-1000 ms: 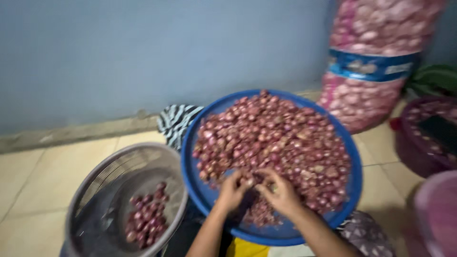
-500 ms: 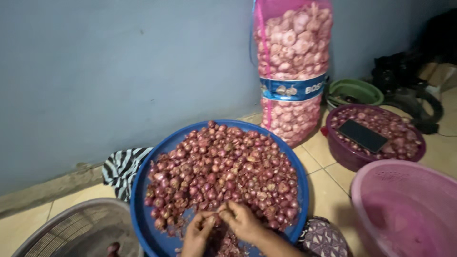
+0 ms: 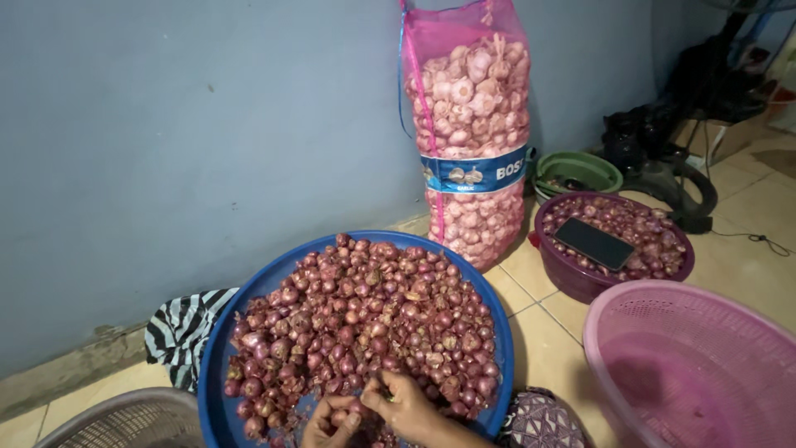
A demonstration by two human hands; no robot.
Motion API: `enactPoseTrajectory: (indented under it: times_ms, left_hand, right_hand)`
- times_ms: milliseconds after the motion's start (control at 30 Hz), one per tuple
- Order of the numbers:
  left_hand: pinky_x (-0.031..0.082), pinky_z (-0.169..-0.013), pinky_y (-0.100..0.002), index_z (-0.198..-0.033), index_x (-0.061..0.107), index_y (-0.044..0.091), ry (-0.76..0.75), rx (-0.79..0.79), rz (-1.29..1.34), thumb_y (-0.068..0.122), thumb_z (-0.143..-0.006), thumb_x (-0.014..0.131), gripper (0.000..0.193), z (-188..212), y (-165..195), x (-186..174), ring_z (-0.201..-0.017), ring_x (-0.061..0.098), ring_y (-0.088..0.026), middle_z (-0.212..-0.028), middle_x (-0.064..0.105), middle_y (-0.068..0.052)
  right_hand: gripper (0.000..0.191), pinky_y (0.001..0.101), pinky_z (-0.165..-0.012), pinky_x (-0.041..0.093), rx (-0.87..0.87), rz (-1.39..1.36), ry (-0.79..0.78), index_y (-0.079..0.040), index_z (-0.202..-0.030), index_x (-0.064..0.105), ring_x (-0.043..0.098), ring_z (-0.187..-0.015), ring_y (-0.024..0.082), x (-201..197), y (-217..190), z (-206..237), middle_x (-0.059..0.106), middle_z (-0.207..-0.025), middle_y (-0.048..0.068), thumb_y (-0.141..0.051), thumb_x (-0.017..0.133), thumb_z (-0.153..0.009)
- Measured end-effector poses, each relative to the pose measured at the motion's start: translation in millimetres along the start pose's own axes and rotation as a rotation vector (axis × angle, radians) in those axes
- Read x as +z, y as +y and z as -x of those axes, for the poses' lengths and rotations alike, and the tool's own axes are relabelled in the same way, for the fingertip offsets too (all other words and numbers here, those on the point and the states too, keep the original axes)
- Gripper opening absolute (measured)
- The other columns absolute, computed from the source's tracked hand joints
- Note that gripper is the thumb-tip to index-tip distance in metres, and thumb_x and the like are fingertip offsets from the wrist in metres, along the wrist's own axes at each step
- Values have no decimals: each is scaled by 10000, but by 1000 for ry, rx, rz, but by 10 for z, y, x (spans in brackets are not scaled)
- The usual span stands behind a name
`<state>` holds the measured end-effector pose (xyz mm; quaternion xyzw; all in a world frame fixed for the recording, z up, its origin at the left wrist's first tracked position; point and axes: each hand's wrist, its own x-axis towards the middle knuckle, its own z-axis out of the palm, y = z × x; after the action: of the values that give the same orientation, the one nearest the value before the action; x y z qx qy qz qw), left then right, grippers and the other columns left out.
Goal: The person sits on the floor peeling the dry outer skins off shallots from a large blue tray and drops the peeled shallots into a plastic basket beside the tray. They occasionally use a small knife to help remove the skins and push discarded peels aside on the tray.
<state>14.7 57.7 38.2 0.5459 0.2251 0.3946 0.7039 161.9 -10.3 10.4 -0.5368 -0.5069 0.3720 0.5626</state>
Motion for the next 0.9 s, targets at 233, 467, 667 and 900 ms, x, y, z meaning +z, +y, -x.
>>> enactPoseTrajectory:
  times_ms: [233,467,667,900]
  left_hand:
    - [486,-624,-216,-1005,670,-29,149,103,-81,-12,-806,817,247,-9,0,52,-656,621,-69,-823,785,-86]
    - [419,-609,-190,-1023,677,4,254,162,-83,-45,-771,833,301,20,-26,-29,-631,520,-37,-765,706,-18]
    - [420,-623,-194,-998,709,11,270,185,-166,-48,-783,825,252,39,-132,-90,-655,487,-44,-733,600,23]
    - [528,-669,-238,-1030,693,35,246,105,-232,7,-841,749,199,248,-194,-39,-738,629,-83,-810,682,7]
  right_hand:
    - [253,273,-775,515,119,4,2,-76,-1224,546,600,-859,75,-7,-8,17,658,-955,-24,-208,596,-1014]
    - [281,235,-721,461,-94,91,-176,-62,-1336,543,495,-812,43,15,-49,70,526,-910,-52,-186,523,-1086]
    - [277,264,-674,439,66,-15,-233,-84,-1320,572,482,-755,73,-16,12,48,512,-865,-41,-197,550,-1068]
    - [278,279,-849,527,26,132,-122,-75,-1223,622,612,-939,90,-82,153,36,677,-1008,15,-251,608,-1009]
